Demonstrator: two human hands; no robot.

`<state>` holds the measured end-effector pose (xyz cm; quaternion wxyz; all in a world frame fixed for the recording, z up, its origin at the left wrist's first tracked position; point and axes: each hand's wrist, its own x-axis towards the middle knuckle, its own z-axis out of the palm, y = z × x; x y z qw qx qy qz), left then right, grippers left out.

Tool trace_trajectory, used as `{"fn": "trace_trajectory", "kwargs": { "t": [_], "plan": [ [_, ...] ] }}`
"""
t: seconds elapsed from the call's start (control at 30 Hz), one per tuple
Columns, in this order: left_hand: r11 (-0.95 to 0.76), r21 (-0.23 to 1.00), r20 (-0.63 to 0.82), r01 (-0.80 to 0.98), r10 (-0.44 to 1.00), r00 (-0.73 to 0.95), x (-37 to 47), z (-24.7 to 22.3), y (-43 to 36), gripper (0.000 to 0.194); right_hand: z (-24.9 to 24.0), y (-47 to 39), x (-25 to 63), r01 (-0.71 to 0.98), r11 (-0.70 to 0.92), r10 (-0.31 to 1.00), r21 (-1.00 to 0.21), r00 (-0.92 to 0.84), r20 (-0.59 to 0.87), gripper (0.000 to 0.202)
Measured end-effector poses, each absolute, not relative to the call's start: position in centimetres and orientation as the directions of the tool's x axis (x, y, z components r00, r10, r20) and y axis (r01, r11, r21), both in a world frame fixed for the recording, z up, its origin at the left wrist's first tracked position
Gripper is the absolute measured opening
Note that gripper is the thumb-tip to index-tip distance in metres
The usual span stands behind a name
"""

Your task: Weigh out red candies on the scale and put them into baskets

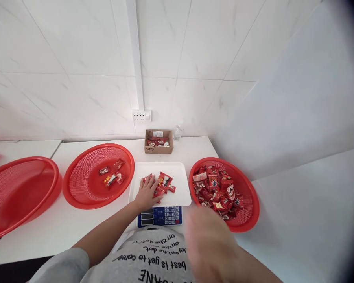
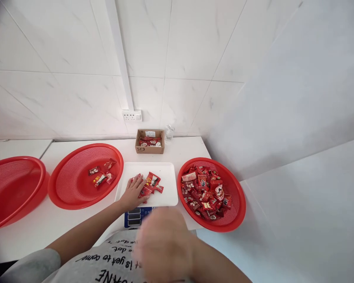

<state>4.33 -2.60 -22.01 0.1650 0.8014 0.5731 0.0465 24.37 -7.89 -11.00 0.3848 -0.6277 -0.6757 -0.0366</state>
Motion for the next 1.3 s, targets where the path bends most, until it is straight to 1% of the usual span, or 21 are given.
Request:
{"fn": "trace_trajectory", "kwargs": {
  "t": [0.03, 0.07, 0.1, 0.17, 0.2, 0.23, 0.3, 0.4, 0.5, 0.63, 0.73, 0.93, 1.13, 1.3],
  "plan": [
    [-0.282, 0.324, -0.115, 0.903, 0.936, 0.333, 4.1, -22.0, -2.6, 0.072, -11.6, -7.3, 24.0, 0.874, 0.223, 0.845, -0.433, 0.048, 0.532, 0.037],
    [-0.270, 0.330, -0.116, 0.905, 0.939, 0.323, 3.8, -22.0, -2.6, 0.074, -12.4, -6.5, 23.5, 0.865, 0.236, 0.887, -0.443, -0.006, 0.462, 0.038],
    [-0.255, 0.335, -0.122, 0.907, 0.943, 0.310, 3.5, -22.0, -2.7, 0.076, -13.4, -5.8, 23.1, 0.856, 0.237, 0.932, -0.460, -0.067, 0.356, 0.039],
    [-0.227, 0.344, -0.144, 0.911, 0.946, 0.290, 3.0, -22.0, -2.7, 0.080, -15.9, -4.4, 22.3, 0.854, 0.186, 0.982, -0.485, -0.171, 0.074, 0.041],
    [-0.222, 0.349, -0.156, 0.910, 0.944, 0.290, 2.8, -22.0, -2.6, 0.081, -17.2, -3.9, 21.9, 0.865, 0.145, 0.978, -0.480, -0.198, -0.061, 0.046],
    [-0.224, 0.356, -0.162, 0.907, 0.941, 0.296, 2.6, -22.1, -2.6, 0.081, -18.4, -3.6, 21.6, 0.881, 0.105, 0.966, -0.461, -0.200, -0.163, 0.051],
    [-0.249, 0.375, -0.152, 0.893, 0.934, 0.324, 2.3, -22.3, -2.5, 0.081, -20.3, -3.2, 21.0, 0.901, 0.084, 0.943, -0.427, -0.210, -0.258, 0.057],
    [-0.294, 0.398, -0.113, 0.869, 0.924, 0.364, 2.0, -22.7, -2.2, 0.081, -21.7, -3.1, 20.3, 0.904, 0.086, 0.935, -0.419, -0.218, -0.278, 0.059],
    [-0.339, 0.402, -0.098, 0.850, 0.908, 0.408, 1.8, -23.0, -2.0, 0.083, -21.8, -2.5, 19.9, 0.890, 0.105, 0.932, -0.443, -0.243, -0.267, 0.060],
    [-0.373, 0.391, -0.105, 0.841, 0.890, 0.443, 1.6, -23.0, -1.8, 0.082, -21.9, -1.6, 20.2, 0.857, 0.170, 0.915, -0.486, -0.320, -0.245, 0.057],
    [-0.380, 0.382, -0.124, 0.843, 0.883, 0.454, 1.5, -22.5, -1.7, 0.081, -22.0, -1.5, 20.7, 0.837, 0.188, 0.909, -0.513, -0.346, -0.231, 0.055],
    [-0.364, 0.385, -0.152, 0.848, 0.881, 0.448, 1.3, -22.2, -1.5, 0.081, -22.0, -2.7, 21.4, 0.846, 0.082, 0.966, -0.526, -0.198, -0.168, 0.055],
    [-0.405, 0.390, -0.085, 0.827, 0.878, 0.470, 1.1, -23.5, -1.4, 0.074, -21.3, -3.5, 21.6, 0.858, 0.066, 0.978, -0.510, -0.158, -0.140, 0.048],
    [-0.416, 0.375, -0.081, 0.828, 0.875, 0.477, 1.1, -23.4, -1.5, 0.071, -20.8, -3.8, 21.4, 0.886, 0.015, 0.983, -0.464, -0.098, -0.155, 0.045]
  ]
}}
